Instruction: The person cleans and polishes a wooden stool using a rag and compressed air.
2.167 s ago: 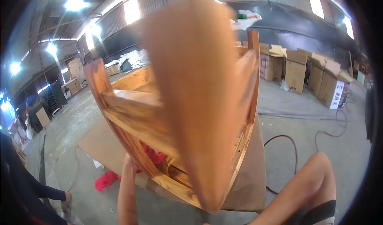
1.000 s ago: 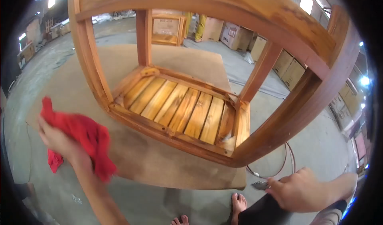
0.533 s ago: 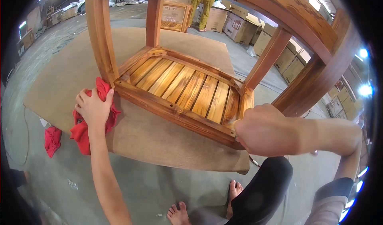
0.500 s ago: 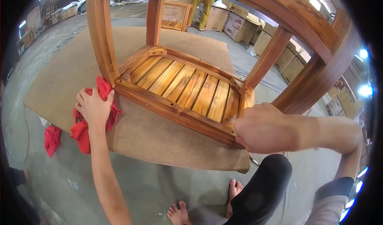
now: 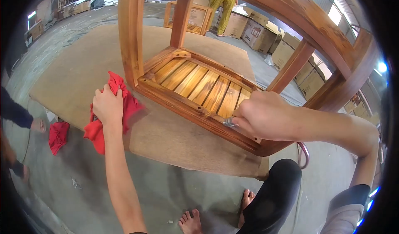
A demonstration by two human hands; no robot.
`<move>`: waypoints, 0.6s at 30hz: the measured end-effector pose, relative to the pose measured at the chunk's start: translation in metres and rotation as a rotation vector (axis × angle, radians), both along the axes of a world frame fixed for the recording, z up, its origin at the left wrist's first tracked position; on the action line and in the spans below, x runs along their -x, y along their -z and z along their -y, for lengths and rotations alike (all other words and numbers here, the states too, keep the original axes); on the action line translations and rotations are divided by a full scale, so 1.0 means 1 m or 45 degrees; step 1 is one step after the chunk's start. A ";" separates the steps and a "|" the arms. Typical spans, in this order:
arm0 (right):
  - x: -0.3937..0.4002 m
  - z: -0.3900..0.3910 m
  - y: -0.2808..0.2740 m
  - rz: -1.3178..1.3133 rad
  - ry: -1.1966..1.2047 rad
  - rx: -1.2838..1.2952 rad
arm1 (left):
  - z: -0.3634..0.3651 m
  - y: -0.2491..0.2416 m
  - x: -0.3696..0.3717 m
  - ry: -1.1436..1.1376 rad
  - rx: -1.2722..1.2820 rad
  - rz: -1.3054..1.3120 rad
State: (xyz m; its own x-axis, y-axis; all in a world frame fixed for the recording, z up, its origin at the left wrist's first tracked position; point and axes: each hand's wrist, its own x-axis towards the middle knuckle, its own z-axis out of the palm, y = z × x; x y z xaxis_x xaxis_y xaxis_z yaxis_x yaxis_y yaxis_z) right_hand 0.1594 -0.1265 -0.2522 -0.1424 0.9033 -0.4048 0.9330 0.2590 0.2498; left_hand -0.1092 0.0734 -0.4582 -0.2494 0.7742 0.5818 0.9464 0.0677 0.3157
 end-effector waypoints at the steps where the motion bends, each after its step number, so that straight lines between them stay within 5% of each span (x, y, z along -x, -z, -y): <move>1: 0.005 -0.005 -0.005 -0.004 0.016 0.017 | -0.002 0.001 0.002 -0.006 -0.006 0.034; 10: 0.064 -0.063 -0.024 -0.090 -0.009 0.093 | -0.004 0.003 0.016 -0.091 -0.113 0.277; 13: 0.086 -0.086 -0.012 -0.200 -0.124 -0.074 | 0.000 0.000 0.016 -0.099 -0.128 0.357; 15: 0.090 -0.115 0.031 -0.374 -0.321 -0.466 | 0.003 0.002 0.015 -0.072 -0.179 0.383; 18: 0.113 -0.147 0.042 -0.335 -0.502 -0.417 | 0.003 0.004 0.015 -0.077 -0.221 0.390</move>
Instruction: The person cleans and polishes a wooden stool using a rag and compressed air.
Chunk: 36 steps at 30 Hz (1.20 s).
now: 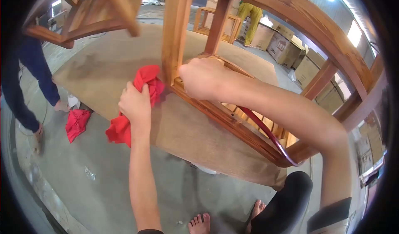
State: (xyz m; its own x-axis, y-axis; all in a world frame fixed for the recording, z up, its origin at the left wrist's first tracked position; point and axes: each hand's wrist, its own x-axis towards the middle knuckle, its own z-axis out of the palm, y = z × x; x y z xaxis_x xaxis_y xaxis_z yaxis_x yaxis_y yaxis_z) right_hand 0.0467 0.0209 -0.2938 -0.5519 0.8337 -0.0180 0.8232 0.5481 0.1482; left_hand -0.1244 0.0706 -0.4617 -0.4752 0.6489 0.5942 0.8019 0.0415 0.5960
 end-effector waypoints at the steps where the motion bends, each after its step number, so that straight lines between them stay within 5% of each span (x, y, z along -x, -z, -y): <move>1: 0.013 -0.008 0.011 -0.028 -0.009 -0.070 | 0.003 -0.002 0.003 -0.017 0.004 -0.002; 6: 0.020 -0.023 0.030 -0.059 -0.024 -0.240 | 0.005 -0.004 0.002 0.020 0.015 0.048; 19: -0.013 0.042 -0.001 0.023 0.125 0.013 | 0.007 -0.004 0.000 0.025 0.048 -0.125; 23: -0.045 0.101 -0.017 0.005 0.110 -0.024 | 0.015 -0.009 -0.007 0.337 -0.247 -0.068; 26: -0.089 0.158 -0.022 -0.021 0.159 -0.090 | 0.022 -0.024 -0.025 0.938 -0.501 0.046; 29: -0.142 0.203 -0.020 0.045 0.194 -0.336 | 0.035 -0.032 -0.086 1.516 -0.188 0.314; 30: -0.158 0.215 -0.017 0.106 0.179 -0.523 | 0.065 -0.039 -0.118 1.695 0.062 0.196; 31: -0.167 0.221 -0.016 0.162 0.166 -0.715 | 0.063 -0.006 -0.149 1.469 -0.365 -0.678; 32: -0.166 0.223 -0.018 0.194 0.243 -0.729 | 0.088 -0.015 -0.182 1.548 -0.571 -0.773; 36: -0.170 0.222 -0.013 0.189 0.356 -0.765 | 0.157 -0.002 -0.257 2.071 -0.477 -0.532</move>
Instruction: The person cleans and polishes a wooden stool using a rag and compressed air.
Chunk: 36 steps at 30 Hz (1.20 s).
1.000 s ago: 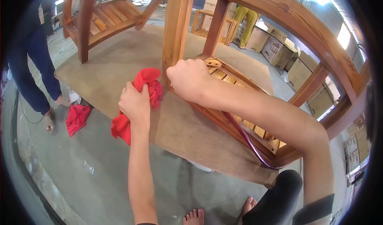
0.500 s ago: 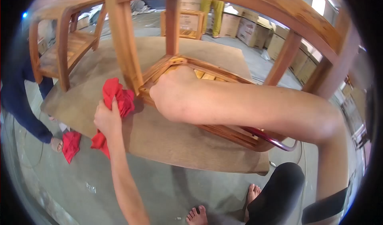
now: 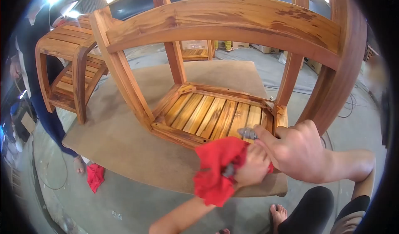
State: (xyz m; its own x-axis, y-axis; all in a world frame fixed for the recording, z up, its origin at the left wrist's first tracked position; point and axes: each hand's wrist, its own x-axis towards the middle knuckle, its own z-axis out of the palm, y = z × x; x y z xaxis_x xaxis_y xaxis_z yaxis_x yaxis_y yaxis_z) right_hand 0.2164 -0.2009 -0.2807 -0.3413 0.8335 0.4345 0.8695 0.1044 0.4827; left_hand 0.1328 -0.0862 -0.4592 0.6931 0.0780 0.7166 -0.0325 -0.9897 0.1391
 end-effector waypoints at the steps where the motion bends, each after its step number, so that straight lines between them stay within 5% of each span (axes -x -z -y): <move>1: -0.004 -0.003 0.001 0.046 -0.013 -0.030 | 0.004 -0.001 0.000 0.044 -0.009 0.042; 5: -0.013 -0.010 0.011 0.121 -0.082 -0.115 | -0.043 -0.002 0.037 0.106 -0.082 -0.014; 8: -0.019 -0.009 0.008 0.081 -0.224 -0.064 | -0.126 0.004 0.104 -0.258 -0.161 0.009; 9: -0.020 -0.009 0.007 0.091 -0.240 -0.063 | -0.145 -0.034 0.129 -0.331 -0.032 -0.228; 10: -0.021 -0.009 0.006 0.104 -0.252 -0.069 | -0.156 -0.046 0.141 -0.394 0.376 0.007; 12: -0.029 -0.009 0.003 0.030 -0.367 -0.089 | -0.186 -0.042 0.161 -0.625 -0.244 0.003; 20: -0.141 -0.031 0.007 0.022 -0.339 -0.189 | -0.100 -0.032 0.067 -0.702 -0.172 -0.101; 23: -0.182 -0.056 0.007 0.050 -0.153 -0.212 | -0.068 -0.031 -0.002 -0.709 -0.190 -0.151; 26: -0.203 -0.090 0.008 0.037 0.403 -0.042 | -0.061 -0.020 -0.064 -0.749 -0.180 -0.142; 29: -0.216 -0.130 0.026 -0.086 0.491 -0.030 | -0.052 -0.015 -0.096 -0.765 -0.284 -0.076; 36: -0.170 -0.232 0.057 -0.823 0.076 0.344 | -0.052 -0.010 -0.105 -0.719 -0.309 -0.060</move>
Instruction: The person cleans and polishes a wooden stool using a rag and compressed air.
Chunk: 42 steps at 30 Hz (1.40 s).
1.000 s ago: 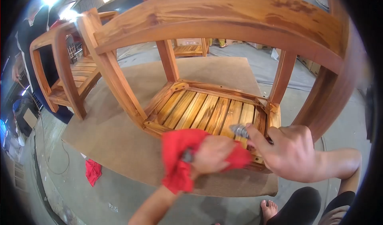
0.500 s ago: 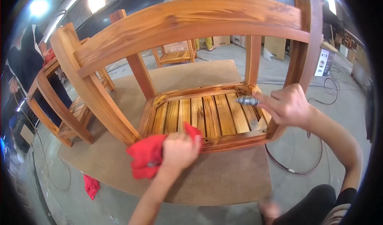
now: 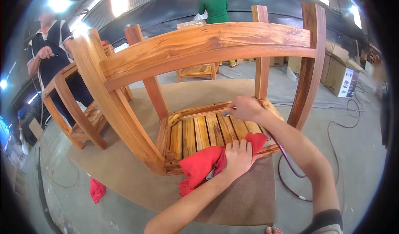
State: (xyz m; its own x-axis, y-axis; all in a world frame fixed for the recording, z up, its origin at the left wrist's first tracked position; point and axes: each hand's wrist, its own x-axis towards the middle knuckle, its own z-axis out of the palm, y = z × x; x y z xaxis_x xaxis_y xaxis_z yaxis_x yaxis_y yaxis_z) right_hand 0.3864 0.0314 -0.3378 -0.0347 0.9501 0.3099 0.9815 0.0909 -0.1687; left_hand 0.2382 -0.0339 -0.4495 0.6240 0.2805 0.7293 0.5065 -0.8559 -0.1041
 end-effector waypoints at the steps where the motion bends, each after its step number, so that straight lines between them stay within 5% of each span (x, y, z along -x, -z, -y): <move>1: 0.015 -0.008 0.001 -0.045 -0.008 0.023 | -0.001 0.001 0.001 0.009 -0.020 0.042; 15: 0.125 -0.092 -0.012 -0.201 -0.060 0.031 | -0.007 0.021 -0.001 0.144 0.105 0.286; 17: 0.140 -0.107 -0.017 -0.173 -0.098 0.030 | -0.011 0.050 -0.022 0.676 1.031 0.801; 19: 0.152 -0.124 -0.015 -0.134 -0.134 -0.005 | -0.015 0.072 -0.035 1.008 1.621 1.096; 23: 0.168 -0.140 -0.027 0.034 -0.122 0.091 | -0.017 0.089 -0.043 1.293 2.109 1.288; 25: 0.173 -0.143 -0.031 0.122 -0.098 0.080 | -0.017 0.090 -0.039 1.180 1.932 1.161; 30: 0.181 -0.144 -0.045 0.220 -0.035 0.251 | -0.004 0.033 -0.014 0.204 0.458 0.279; 33: 0.186 -0.150 -0.044 0.245 0.015 0.254 | 0.001 0.025 -0.002 0.178 0.344 0.451; 39: 0.192 -0.152 -0.049 0.251 -0.086 0.286 | 0.016 -0.007 0.031 -0.264 0.322 0.122; 42: 0.193 -0.155 -0.048 0.246 -0.149 0.287 | 0.011 -0.010 0.032 -0.189 0.283 0.196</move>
